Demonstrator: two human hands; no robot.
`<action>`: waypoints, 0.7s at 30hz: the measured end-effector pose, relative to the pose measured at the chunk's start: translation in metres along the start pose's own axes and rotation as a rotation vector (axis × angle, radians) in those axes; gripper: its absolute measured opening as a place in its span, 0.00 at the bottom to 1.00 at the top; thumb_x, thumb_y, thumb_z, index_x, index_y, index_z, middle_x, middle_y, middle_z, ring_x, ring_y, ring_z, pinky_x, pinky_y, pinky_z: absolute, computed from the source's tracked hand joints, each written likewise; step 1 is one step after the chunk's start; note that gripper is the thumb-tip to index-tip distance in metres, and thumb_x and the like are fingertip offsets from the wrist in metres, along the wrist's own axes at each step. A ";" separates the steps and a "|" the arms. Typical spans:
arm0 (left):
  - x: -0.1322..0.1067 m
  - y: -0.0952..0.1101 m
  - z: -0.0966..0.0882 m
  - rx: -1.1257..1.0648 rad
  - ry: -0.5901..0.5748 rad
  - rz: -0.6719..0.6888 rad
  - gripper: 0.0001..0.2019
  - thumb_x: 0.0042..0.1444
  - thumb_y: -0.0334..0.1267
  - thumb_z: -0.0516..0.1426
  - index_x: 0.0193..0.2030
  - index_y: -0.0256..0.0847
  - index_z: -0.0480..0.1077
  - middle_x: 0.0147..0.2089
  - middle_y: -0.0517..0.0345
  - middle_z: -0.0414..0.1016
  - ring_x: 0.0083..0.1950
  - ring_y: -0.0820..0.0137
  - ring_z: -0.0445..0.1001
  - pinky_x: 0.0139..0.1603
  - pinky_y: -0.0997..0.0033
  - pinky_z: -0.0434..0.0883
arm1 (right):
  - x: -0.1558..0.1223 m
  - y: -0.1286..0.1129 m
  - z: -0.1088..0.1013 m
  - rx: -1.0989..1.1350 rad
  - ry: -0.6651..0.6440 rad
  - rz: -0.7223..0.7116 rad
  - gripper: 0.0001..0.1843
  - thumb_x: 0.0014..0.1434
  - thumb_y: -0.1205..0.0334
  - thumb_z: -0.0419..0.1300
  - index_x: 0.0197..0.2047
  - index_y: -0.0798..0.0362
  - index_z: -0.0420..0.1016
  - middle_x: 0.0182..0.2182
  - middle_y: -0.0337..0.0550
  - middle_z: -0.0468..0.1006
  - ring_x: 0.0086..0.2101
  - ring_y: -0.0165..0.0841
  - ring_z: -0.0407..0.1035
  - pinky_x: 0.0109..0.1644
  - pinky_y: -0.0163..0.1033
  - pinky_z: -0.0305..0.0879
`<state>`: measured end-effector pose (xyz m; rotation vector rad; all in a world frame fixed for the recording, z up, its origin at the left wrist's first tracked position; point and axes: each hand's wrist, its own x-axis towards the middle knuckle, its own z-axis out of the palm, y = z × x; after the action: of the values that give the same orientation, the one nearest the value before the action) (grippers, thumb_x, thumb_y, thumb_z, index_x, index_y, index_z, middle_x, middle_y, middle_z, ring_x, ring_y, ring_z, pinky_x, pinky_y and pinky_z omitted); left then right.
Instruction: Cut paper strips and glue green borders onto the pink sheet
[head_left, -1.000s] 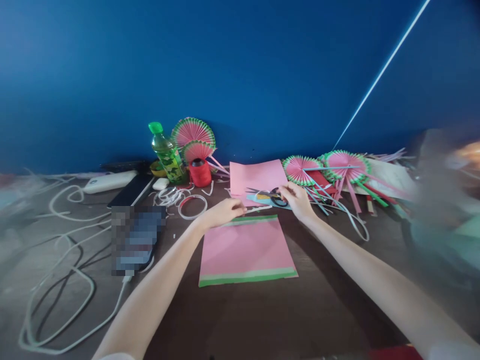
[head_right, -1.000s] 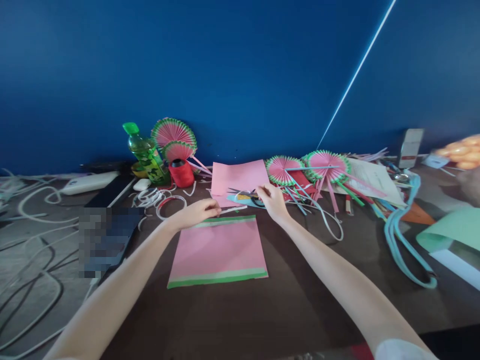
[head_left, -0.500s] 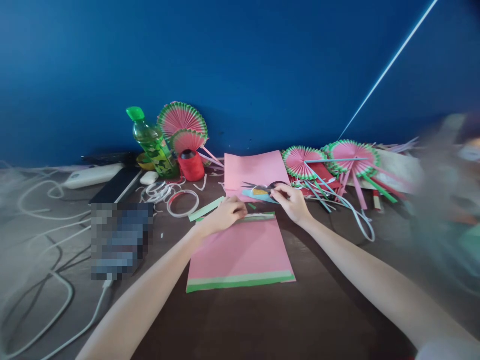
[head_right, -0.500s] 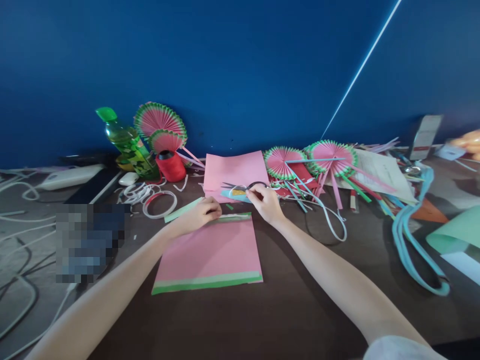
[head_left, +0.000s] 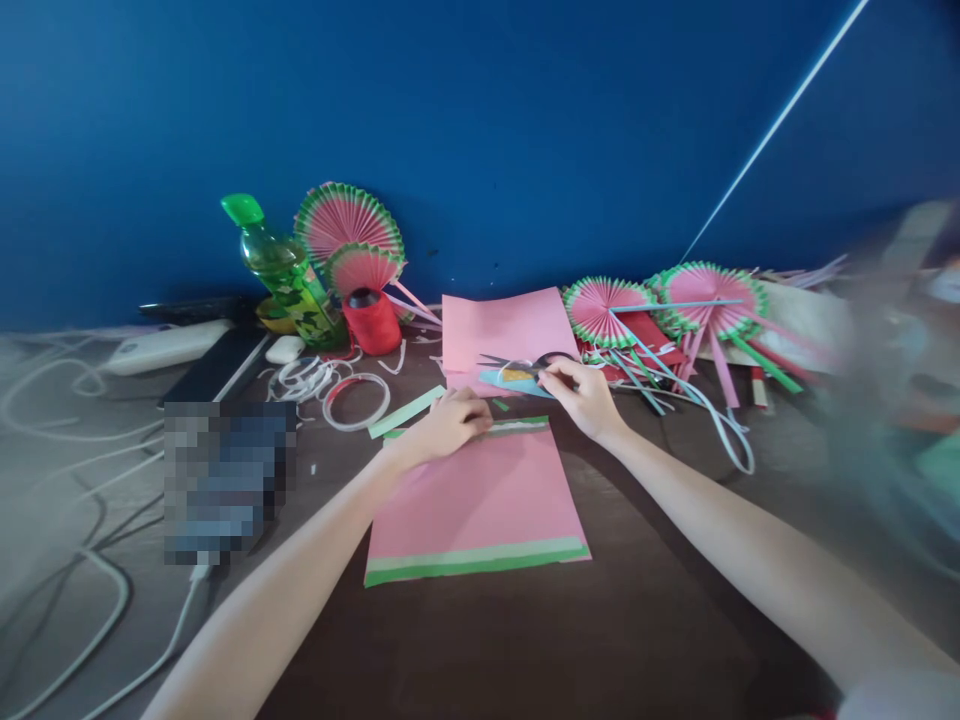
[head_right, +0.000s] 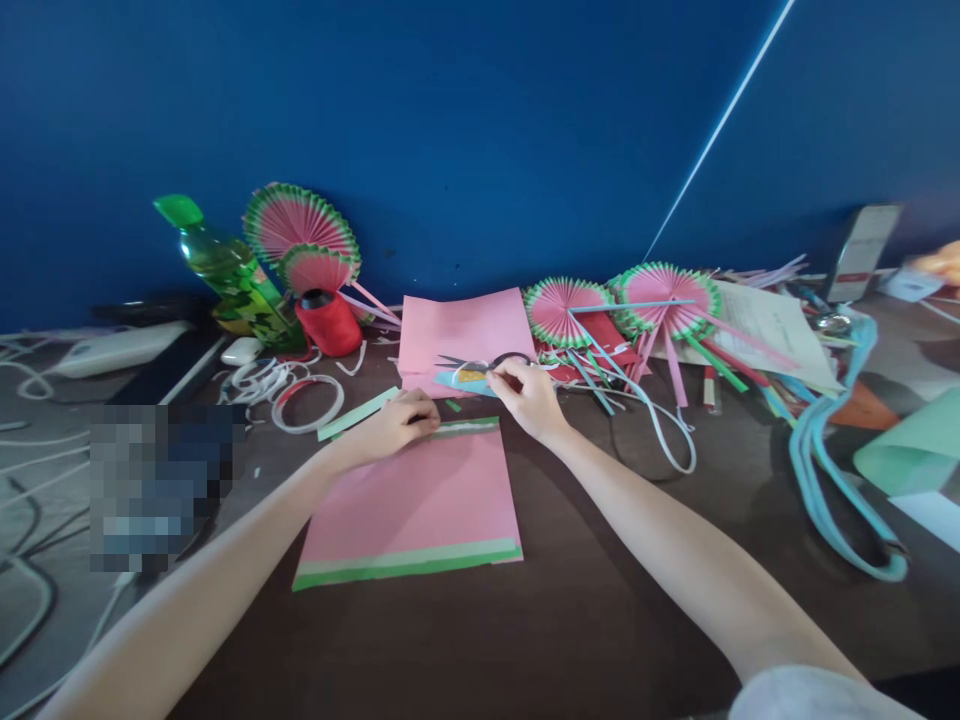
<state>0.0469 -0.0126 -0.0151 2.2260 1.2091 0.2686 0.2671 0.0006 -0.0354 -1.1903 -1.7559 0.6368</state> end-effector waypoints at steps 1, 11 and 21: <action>0.000 0.000 0.000 0.006 -0.001 -0.003 0.11 0.57 0.39 0.47 0.31 0.39 0.67 0.39 0.54 0.65 0.47 0.63 0.62 0.53 0.57 0.56 | 0.000 0.000 0.000 -0.001 0.001 -0.001 0.11 0.54 0.59 0.54 0.23 0.53 0.67 0.19 0.36 0.65 0.21 0.28 0.58 0.27 0.35 0.53; 0.001 0.002 0.001 0.039 -0.006 -0.024 0.10 0.57 0.38 0.48 0.31 0.39 0.68 0.39 0.55 0.65 0.48 0.62 0.61 0.53 0.56 0.55 | 0.000 -0.001 -0.001 -0.015 0.002 -0.005 0.12 0.55 0.58 0.53 0.24 0.54 0.67 0.19 0.37 0.66 0.21 0.28 0.59 0.27 0.35 0.53; 0.000 0.005 0.001 0.044 -0.009 -0.034 0.10 0.57 0.38 0.48 0.32 0.39 0.68 0.40 0.54 0.66 0.48 0.62 0.61 0.54 0.55 0.54 | -0.001 0.001 -0.001 -0.019 -0.004 -0.011 0.11 0.55 0.58 0.53 0.24 0.53 0.67 0.19 0.37 0.66 0.22 0.27 0.59 0.27 0.35 0.53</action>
<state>0.0513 -0.0148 -0.0126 2.2394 1.2586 0.2199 0.2685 0.0003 -0.0359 -1.1921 -1.7740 0.6181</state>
